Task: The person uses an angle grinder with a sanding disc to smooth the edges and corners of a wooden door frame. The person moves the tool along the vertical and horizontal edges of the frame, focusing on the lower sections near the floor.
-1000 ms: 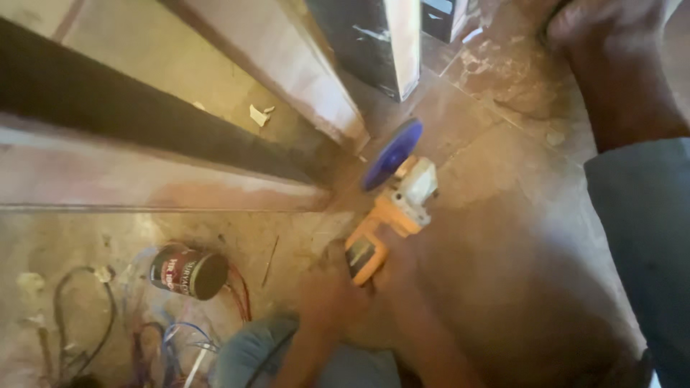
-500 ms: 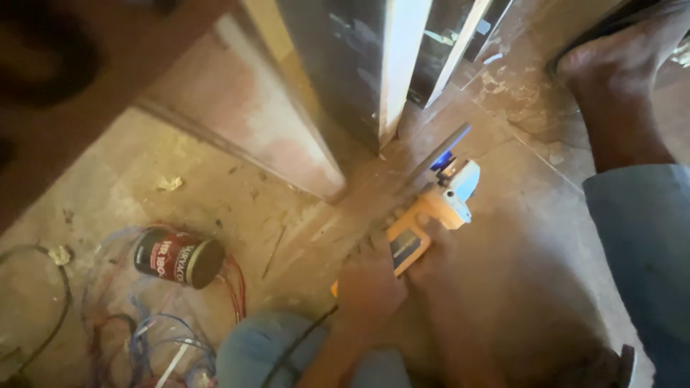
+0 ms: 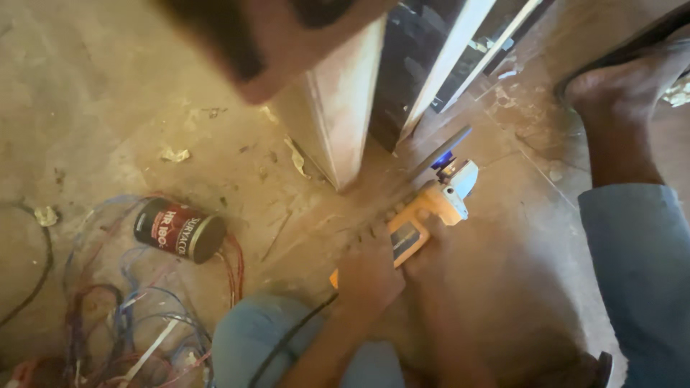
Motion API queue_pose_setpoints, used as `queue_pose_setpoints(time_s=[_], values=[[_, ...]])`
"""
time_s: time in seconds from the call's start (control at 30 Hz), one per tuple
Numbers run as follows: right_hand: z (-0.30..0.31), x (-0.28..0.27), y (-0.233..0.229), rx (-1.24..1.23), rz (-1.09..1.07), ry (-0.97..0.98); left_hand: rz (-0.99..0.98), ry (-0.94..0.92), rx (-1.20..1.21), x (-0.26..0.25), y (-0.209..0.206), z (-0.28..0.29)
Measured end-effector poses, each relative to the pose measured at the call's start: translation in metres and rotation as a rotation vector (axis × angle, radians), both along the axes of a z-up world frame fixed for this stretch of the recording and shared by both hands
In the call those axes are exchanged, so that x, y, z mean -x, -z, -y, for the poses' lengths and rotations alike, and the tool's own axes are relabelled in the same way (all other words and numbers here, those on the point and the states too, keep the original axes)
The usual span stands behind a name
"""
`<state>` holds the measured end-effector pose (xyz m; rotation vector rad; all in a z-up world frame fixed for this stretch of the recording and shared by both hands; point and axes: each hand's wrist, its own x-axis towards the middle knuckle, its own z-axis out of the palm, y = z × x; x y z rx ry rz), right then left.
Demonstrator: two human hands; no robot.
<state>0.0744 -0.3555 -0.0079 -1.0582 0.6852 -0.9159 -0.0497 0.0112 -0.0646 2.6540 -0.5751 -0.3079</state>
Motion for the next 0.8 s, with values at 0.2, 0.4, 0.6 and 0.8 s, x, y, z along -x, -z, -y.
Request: queue_pose_setpoints(time_s=[0.2, 0.4, 0.6, 0.8], values=[[-0.081, 0.048, 0.052, -0.187, 0.092, -0.122, 0.033, -0.053, -0.083, -0.006, 0.013, -0.002], [-0.236, 0.138, 0.132, -0.657, 0.187, -0.443, -0.066, 0.009, 0.028, -0.005, 0.022, 0.003], [-0.240, 0.139, 0.135, -0.586, 0.219, -0.504, -0.100, -0.002, -0.056, -0.008, 0.014, 0.013], [-0.245, 0.131, 0.131, -0.517, 0.212, -0.524, -0.065, 0.003, 0.011, -0.010, 0.016, 0.005]])
